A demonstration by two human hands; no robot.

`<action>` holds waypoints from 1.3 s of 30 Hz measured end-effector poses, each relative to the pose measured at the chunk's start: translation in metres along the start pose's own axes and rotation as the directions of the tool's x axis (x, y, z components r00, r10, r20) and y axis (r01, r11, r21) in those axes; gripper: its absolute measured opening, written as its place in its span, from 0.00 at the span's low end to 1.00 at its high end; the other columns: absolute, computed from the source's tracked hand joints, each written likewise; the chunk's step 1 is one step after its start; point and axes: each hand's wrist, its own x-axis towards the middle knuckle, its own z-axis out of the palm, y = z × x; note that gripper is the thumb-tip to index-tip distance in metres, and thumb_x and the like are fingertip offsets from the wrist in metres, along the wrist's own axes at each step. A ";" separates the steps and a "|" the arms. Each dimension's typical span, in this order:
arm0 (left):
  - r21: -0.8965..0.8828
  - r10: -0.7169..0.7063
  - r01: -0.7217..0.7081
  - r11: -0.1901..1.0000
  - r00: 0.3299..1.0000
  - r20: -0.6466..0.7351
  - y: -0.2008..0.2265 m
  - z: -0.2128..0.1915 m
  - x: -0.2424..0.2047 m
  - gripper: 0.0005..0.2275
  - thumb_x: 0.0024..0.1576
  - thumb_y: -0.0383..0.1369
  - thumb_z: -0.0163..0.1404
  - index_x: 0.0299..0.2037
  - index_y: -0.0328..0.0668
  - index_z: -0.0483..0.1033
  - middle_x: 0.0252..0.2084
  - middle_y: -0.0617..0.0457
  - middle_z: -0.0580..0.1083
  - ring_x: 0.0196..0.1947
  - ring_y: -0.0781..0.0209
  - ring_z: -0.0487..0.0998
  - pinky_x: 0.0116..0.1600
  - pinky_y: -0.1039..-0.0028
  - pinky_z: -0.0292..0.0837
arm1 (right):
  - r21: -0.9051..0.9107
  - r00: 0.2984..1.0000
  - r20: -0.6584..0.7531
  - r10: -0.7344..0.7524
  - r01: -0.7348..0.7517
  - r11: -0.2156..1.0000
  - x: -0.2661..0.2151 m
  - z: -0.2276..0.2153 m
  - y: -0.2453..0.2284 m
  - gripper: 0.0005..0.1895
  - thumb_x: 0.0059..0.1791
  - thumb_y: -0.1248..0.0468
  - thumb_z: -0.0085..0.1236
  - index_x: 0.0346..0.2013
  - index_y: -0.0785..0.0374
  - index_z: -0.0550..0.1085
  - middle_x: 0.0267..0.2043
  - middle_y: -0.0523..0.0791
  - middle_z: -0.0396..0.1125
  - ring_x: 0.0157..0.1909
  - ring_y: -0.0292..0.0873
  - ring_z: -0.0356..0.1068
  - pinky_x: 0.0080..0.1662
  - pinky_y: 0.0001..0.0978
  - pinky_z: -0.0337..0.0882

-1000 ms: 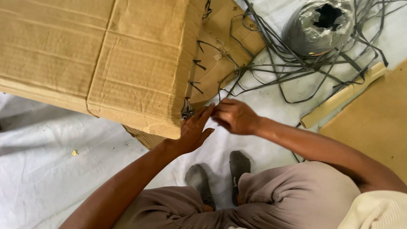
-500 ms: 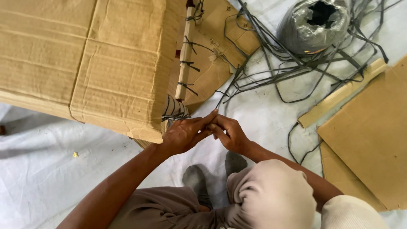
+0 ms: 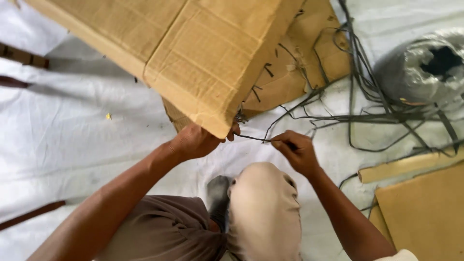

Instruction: The person wraps and secures cardboard protection on a wooden chair using plastic ties.

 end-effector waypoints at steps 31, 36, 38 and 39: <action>0.626 -0.341 0.658 0.420 0.753 -0.562 -0.259 -0.305 -0.067 0.10 0.62 0.38 0.55 0.38 0.39 0.81 0.34 0.46 0.78 0.34 0.53 0.78 0.40 0.60 0.73 | -0.385 0.734 0.609 0.301 -0.058 0.921 0.095 0.125 -0.196 0.07 0.51 0.61 0.57 0.38 0.61 0.76 0.18 0.39 0.74 0.20 0.32 0.73 0.26 0.27 0.71; 0.355 -0.309 0.696 0.624 0.637 -0.706 -0.324 -0.330 -0.065 0.08 0.61 0.35 0.56 0.35 0.39 0.82 0.35 0.45 0.79 0.36 0.51 0.80 0.42 0.58 0.75 | -0.603 0.560 0.586 0.585 -0.181 0.777 0.140 0.209 -0.223 0.12 0.53 0.55 0.51 0.46 0.57 0.72 0.18 0.40 0.76 0.17 0.36 0.68 0.26 0.31 0.67; 0.270 -0.290 0.664 0.697 0.606 -0.741 -0.347 -0.338 -0.060 0.09 0.61 0.36 0.56 0.33 0.42 0.83 0.35 0.45 0.79 0.36 0.50 0.81 0.44 0.58 0.74 | -0.637 0.499 0.542 0.676 -0.282 0.718 0.155 0.243 -0.214 0.13 0.54 0.53 0.50 0.48 0.56 0.70 0.20 0.40 0.77 0.16 0.36 0.66 0.25 0.31 0.67; 0.236 -0.178 0.613 0.754 0.536 -0.825 -0.361 -0.344 -0.060 0.09 0.58 0.37 0.56 0.31 0.42 0.84 0.34 0.46 0.80 0.36 0.47 0.80 0.42 0.56 0.74 | -0.518 0.525 0.525 0.670 -0.426 0.741 0.162 0.258 -0.200 0.14 0.55 0.54 0.47 0.49 0.59 0.70 0.21 0.43 0.76 0.17 0.35 0.63 0.25 0.30 0.66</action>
